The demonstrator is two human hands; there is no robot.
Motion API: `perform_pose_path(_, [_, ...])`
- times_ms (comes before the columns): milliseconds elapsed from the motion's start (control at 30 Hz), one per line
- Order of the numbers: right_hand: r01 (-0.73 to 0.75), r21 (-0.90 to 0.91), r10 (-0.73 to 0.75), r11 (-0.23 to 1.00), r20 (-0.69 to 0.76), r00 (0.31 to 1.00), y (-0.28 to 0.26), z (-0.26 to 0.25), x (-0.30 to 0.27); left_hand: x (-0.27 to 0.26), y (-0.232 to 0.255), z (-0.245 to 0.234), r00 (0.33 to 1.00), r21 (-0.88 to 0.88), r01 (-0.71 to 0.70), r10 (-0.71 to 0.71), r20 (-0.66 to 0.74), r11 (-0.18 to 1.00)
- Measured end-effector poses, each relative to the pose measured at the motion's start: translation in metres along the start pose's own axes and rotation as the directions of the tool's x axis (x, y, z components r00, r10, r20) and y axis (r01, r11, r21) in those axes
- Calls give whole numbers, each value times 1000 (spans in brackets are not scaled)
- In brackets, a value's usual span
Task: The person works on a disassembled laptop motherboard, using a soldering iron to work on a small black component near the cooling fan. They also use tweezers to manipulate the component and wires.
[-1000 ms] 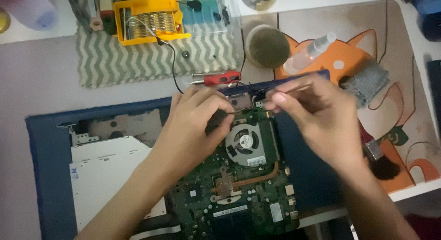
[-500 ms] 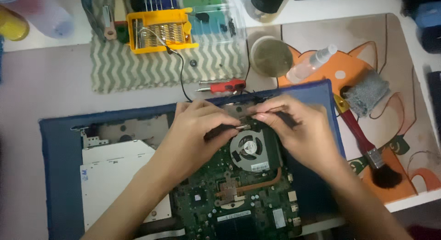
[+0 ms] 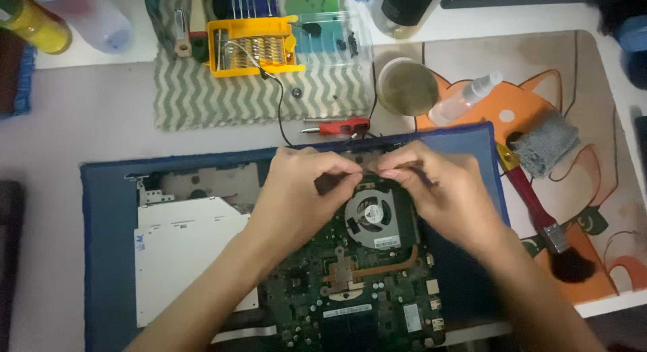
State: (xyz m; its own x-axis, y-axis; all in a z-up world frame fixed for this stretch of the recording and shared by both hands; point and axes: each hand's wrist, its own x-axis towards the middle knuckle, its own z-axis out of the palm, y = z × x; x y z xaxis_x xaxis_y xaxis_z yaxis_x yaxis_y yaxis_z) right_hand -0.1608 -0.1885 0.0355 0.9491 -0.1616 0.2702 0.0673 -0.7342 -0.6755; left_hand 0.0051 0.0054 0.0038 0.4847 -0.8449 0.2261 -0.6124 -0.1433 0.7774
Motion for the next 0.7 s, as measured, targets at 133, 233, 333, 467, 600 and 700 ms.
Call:
perform_pose_path(133, [-102,-33,102,994,-22,995,-5,-2,-1,0,5,2,999,26,-18,16,48,1000])
perform_pose_path(233, [-111,37,112,993,-53,992,-10,-5,-5,1,4,3,960,-11,-265,262,-95,964])
perform_pose_path(333, [-167,23,169,986,-160,973,-26,-11,-4,-3,6,4,991,7,-130,130,18,992])
perform_pose_path(467, [-211,-100,203,972,-81,976,-27,-17,-4,2,7,-3,990,-45,-141,140,-21,989])
perform_pose_path(600, [25,-153,-7,988,115,993,-29,-15,5,6,7,-3,998,-214,-55,44,-54,975])
perform_pose_path(700, [19,-187,-1,982,93,996,-23,-6,14,10,13,-7,979,-283,197,-204,7,939])
